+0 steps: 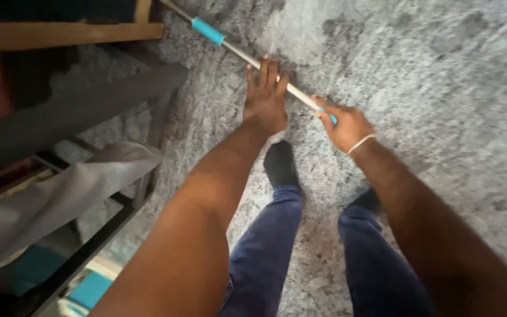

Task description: The person mops the floor in a room filled with items using a blue spin mop, reaching into corners and around furniture.

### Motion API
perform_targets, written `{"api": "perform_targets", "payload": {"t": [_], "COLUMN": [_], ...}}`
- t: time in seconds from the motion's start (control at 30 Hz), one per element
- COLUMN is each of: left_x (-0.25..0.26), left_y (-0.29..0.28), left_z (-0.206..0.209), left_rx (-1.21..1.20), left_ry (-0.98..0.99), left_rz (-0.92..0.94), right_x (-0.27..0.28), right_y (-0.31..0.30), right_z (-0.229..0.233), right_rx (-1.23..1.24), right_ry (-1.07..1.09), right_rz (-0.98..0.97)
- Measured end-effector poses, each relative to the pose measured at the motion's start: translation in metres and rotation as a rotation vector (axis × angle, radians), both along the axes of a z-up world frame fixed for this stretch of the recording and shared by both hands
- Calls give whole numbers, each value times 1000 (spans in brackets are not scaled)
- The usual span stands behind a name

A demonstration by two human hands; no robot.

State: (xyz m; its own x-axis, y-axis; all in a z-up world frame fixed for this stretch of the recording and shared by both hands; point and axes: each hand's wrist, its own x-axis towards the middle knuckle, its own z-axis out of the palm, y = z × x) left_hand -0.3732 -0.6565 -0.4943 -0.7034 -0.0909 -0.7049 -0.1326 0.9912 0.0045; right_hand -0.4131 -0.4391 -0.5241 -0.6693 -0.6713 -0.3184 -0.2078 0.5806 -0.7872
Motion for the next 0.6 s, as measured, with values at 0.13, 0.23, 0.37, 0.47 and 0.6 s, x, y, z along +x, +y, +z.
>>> {"api": "perform_targets", "payload": {"t": [0.13, 0.23, 0.37, 0.47, 0.6], "left_x": [7, 26, 62, 104, 132], "left_y": [68, 154, 267, 311, 322], "left_z": [20, 43, 96, 168, 281], "left_rx": [140, 313, 565, 513, 926], "left_ry": [-131, 4, 149, 809, 497], "left_rz": [17, 26, 66, 108, 183], "right_x": [19, 34, 80, 126, 184], "right_y": [80, 178, 314, 376, 399], "right_z": [20, 52, 131, 226, 375], "right_rx": [-12, 236, 485, 579, 903], "right_ry": [-71, 16, -39, 44, -216], "right_rz": [-67, 3, -43, -101, -241]}}
